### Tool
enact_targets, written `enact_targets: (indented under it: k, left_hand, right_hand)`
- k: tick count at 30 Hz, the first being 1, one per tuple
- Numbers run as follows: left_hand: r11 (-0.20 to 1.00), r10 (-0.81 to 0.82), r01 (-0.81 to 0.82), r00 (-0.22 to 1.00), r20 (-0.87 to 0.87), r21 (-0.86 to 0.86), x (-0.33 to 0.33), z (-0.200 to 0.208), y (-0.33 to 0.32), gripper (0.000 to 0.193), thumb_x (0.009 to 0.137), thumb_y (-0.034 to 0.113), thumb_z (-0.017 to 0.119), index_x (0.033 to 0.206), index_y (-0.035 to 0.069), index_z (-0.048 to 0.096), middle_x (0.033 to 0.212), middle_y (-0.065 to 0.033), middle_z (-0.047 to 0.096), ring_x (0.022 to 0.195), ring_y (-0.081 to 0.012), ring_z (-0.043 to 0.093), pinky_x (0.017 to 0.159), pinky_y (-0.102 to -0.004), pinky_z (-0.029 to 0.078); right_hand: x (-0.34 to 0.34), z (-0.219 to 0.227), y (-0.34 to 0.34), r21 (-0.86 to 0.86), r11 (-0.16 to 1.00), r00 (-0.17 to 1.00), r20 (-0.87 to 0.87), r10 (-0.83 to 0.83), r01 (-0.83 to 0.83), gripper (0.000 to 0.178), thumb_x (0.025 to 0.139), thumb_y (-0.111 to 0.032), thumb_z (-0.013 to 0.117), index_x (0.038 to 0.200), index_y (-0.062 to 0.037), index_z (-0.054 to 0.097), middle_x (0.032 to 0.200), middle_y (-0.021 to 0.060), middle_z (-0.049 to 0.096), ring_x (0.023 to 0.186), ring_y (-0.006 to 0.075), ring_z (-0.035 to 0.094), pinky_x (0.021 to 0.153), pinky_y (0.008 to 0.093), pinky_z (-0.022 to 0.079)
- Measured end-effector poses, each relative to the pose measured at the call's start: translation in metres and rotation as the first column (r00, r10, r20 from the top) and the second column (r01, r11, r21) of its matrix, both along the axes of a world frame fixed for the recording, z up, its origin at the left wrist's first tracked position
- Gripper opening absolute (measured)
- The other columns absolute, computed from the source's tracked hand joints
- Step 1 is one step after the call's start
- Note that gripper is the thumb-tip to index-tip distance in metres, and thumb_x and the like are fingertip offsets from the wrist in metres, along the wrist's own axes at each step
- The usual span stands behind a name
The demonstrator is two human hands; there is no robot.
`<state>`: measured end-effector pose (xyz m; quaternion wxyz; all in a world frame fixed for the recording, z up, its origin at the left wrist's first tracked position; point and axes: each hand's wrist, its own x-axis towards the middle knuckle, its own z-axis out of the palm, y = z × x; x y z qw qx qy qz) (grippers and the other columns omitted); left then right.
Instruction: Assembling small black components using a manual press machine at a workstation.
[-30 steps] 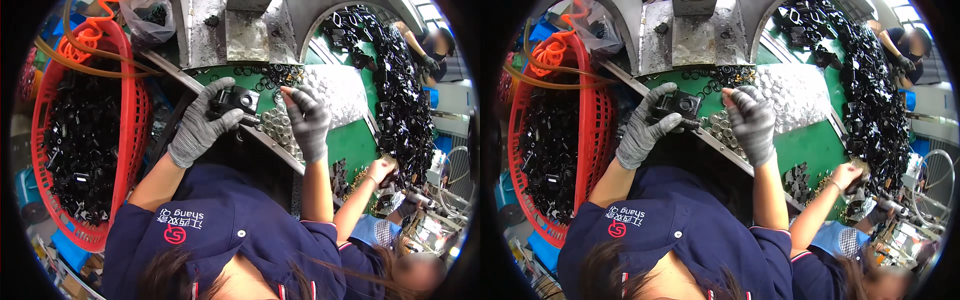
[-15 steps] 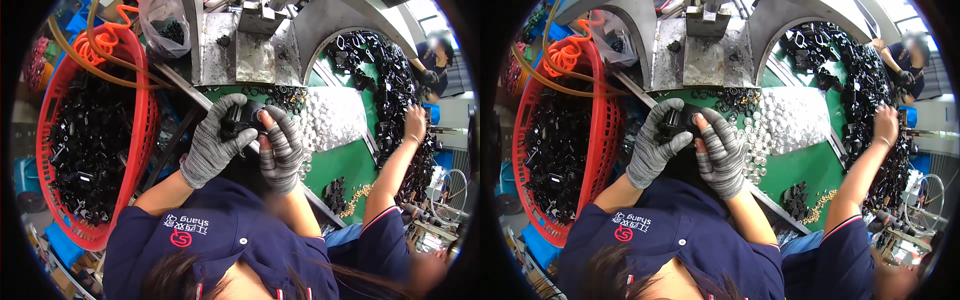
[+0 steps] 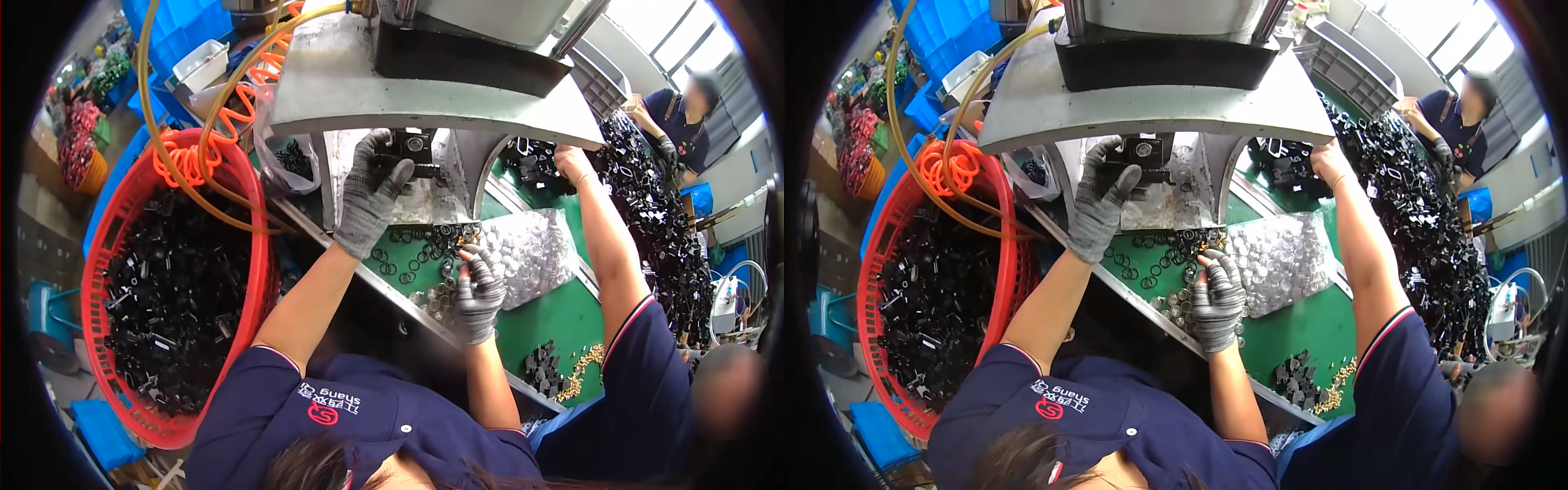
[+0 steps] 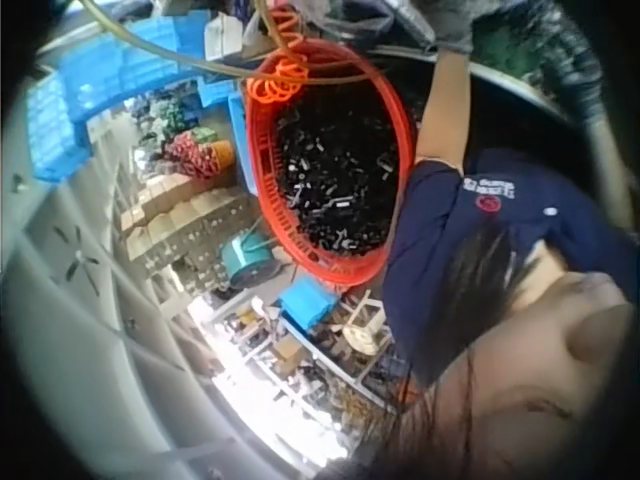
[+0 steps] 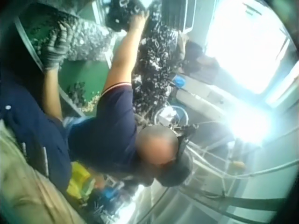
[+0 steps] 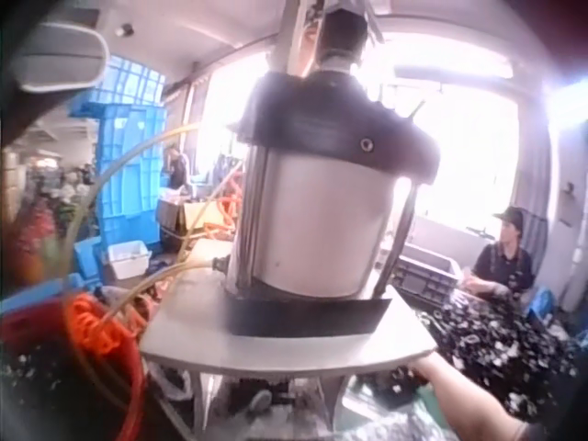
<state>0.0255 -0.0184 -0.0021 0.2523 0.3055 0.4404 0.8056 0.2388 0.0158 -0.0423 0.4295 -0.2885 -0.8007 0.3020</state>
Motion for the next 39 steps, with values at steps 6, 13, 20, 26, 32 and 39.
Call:
enact_targets:
  k: [6, 13, 20, 26, 32, 39]
  left_hand:
    - [0.999, 0.002, -0.001, 0.999, 0.036, -0.041, -0.018, -0.009, 0.025, 0.043, 0.088, 0.019, 0.072, 0.123, 0.007, 0.050, 0.101, -0.0064, 0.065, 0.080, -0.0120, 0.065, 0.064, -0.0234, 0.057]
    - [0.991, 0.078, -0.075, 0.997, 0.025, -0.115, -0.018, -0.006, 0.029, 0.041, 0.089, 0.021, 0.071, 0.121, 0.005, 0.050, 0.092, -0.0044, 0.064, 0.070, -0.0095, 0.062, 0.059, -0.0215, 0.054]
    - [0.983, 0.105, -0.106, 0.994, -0.016, -0.149, -0.018, -0.003, 0.027, 0.040, 0.089, 0.020, 0.071, 0.119, 0.004, 0.050, 0.088, -0.0044, 0.064, 0.068, -0.0093, 0.062, 0.057, -0.0218, 0.054]
    - [0.992, 0.088, -0.090, 0.996, -0.034, -0.093, -0.020, -0.006, 0.029, 0.039, 0.089, 0.020, 0.071, 0.120, 0.005, 0.052, 0.097, -0.0071, 0.066, 0.070, -0.0101, 0.064, 0.058, -0.0217, 0.056]
    - [0.989, 0.087, -0.091, 0.995, -0.042, -0.114, -0.019, -0.001, 0.028, 0.036, 0.090, 0.015, 0.070, 0.118, 0.005, 0.050, 0.094, -0.0055, 0.065, 0.067, -0.0098, 0.062, 0.059, -0.0215, 0.054]
    - [0.994, 0.056, -0.052, 0.998, 0.030, -0.098, -0.020, -0.008, 0.024, 0.035, 0.089, 0.014, 0.070, 0.118, 0.007, 0.051, 0.097, -0.0056, 0.064, 0.075, -0.0101, 0.063, 0.061, -0.0218, 0.054]
  right_hand:
    - [-0.002, -0.001, 0.004, -0.004, 1.000, 1.000, 0.009, -0.004, 0.004, 0.018, 0.083, 0.003, 0.059, 0.099, -0.0004, 0.066, 0.101, 0.0153, 0.065, 0.091, 0.0300, 0.063, 0.082, 0.0364, 0.050]
    - [-0.001, -0.003, 0.004, -0.043, 0.999, 1.000, 0.016, 0.002, -0.001, 0.017, 0.083, 0.003, 0.060, 0.098, -0.0009, 0.067, 0.097, 0.0142, 0.065, 0.087, 0.0285, 0.064, 0.079, 0.0357, 0.051]
    - [0.000, -0.008, 0.006, -0.094, 0.996, 1.000, 0.012, 0.004, -0.003, 0.016, 0.082, 0.004, 0.061, 0.097, -0.0010, 0.068, 0.096, 0.0135, 0.065, 0.085, 0.0264, 0.064, 0.078, 0.0339, 0.051]
    - [0.000, -0.006, 0.004, -0.131, 0.991, 1.000, 0.015, 0.004, -0.002, 0.016, 0.082, 0.005, 0.061, 0.096, -0.0008, 0.068, 0.095, 0.0129, 0.065, 0.084, 0.0247, 0.064, 0.077, 0.0325, 0.051]
    - [0.001, -0.012, 0.005, -0.165, 0.986, 1.000, -0.006, -0.006, 0.005, 0.015, 0.082, 0.005, 0.061, 0.095, -0.0006, 0.068, 0.095, 0.0122, 0.065, 0.082, 0.0229, 0.063, 0.076, 0.0315, 0.051]
    - [0.001, -0.009, 0.007, -0.084, 0.996, 0.999, -0.041, -0.010, 0.007, 0.016, 0.085, 0.004, 0.059, 0.099, 0.0004, 0.067, 0.095, 0.0090, 0.065, 0.084, 0.0185, 0.061, 0.076, 0.0292, 0.050]
